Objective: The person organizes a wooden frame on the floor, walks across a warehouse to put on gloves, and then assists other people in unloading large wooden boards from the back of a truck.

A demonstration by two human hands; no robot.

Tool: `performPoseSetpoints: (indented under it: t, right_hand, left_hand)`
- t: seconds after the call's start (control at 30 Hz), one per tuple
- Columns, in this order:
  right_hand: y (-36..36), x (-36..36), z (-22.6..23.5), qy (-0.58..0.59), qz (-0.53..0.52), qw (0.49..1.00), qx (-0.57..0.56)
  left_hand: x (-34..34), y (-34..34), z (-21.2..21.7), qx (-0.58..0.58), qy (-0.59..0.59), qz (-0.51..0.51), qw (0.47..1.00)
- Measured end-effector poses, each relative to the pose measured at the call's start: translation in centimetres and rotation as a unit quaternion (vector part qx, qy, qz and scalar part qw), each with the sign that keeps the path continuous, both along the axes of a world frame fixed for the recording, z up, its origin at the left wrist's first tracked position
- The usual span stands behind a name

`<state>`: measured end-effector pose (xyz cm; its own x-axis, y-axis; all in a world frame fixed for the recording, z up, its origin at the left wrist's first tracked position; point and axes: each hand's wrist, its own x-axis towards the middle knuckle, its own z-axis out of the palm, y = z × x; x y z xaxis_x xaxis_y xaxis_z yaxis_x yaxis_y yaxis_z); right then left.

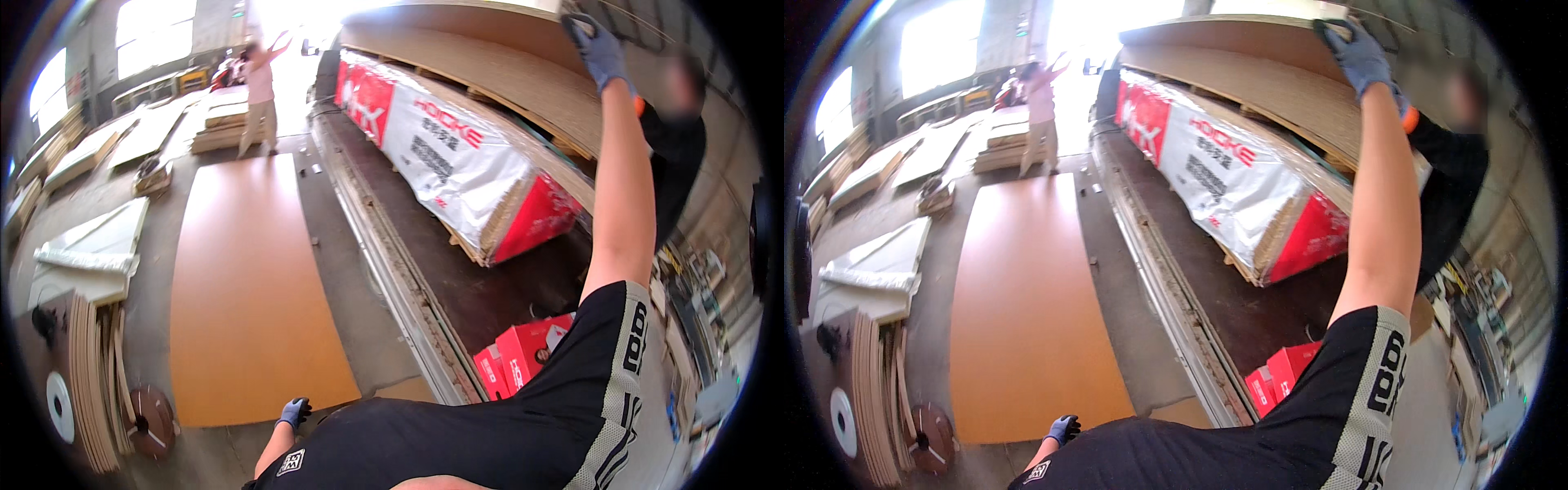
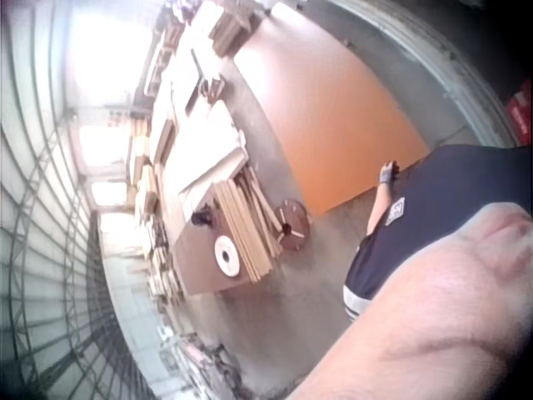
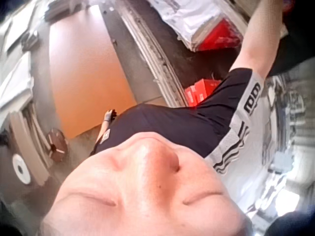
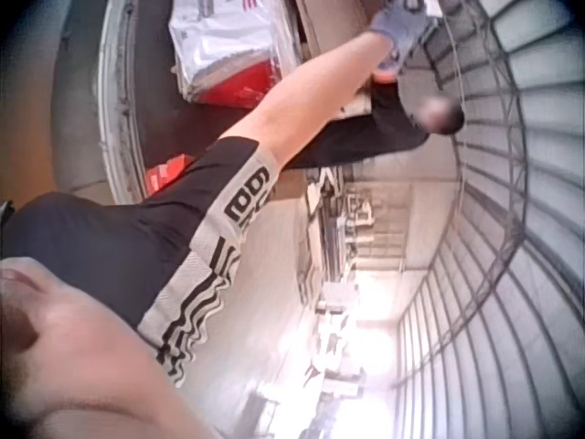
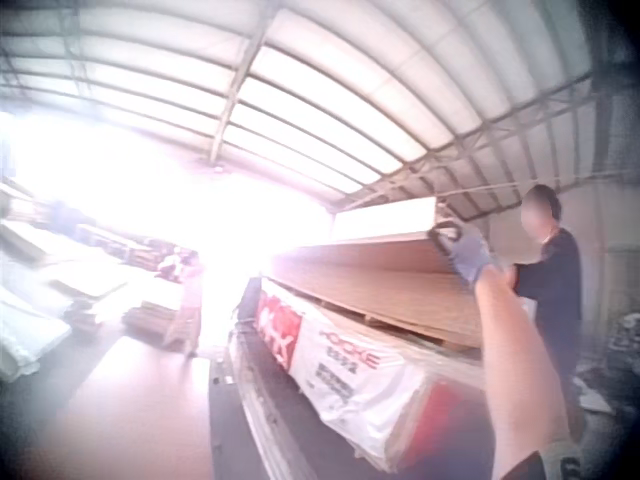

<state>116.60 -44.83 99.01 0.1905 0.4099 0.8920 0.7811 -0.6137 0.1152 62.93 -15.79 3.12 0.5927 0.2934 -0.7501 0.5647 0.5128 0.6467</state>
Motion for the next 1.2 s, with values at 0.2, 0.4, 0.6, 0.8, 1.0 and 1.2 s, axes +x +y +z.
performPoseSetpoints:
  t: [0.2, 0.4, 0.6, 0.8, 1.0, 1.2]
  right_hand:
    - [3.4, 0.7, -1.9, -0.024, -0.092, 0.986, 0.136]
    - [1.0, 2.9, -1.5, -0.017, -0.161, 0.979, 0.122]
    - [3.1, 0.1, -2.0, -0.038, -0.159, 0.978, 0.125]
    - [8.8, -9.8, -3.7, -0.113, -0.251, 0.953, 0.124]
    - [18.4, -21.9, -9.5, -0.094, -0.059, 0.989, 0.101]
    - [17.9, -24.9, -13.5, -0.016, -0.134, 0.99, -0.037]
  left_hand:
    - [-14.2, -4.5, -5.3, 0.273, 0.023, -0.127, 0.953]
    - [-22.6, -4.1, -3.3, 0.133, 0.106, -0.06, 0.984]
    - [-24.1, 3.2, -2.4, -0.044, 0.08, 0.097, 0.991]
    - [-8.6, 11.4, 6.0, 0.06, -0.074, 0.148, 0.984]
    - [10.4, 13.1, 30.3, 0.124, -0.388, 0.014, 0.913]
    - [26.4, 0.4, 58.0, 0.107, -0.676, -0.098, 0.722]
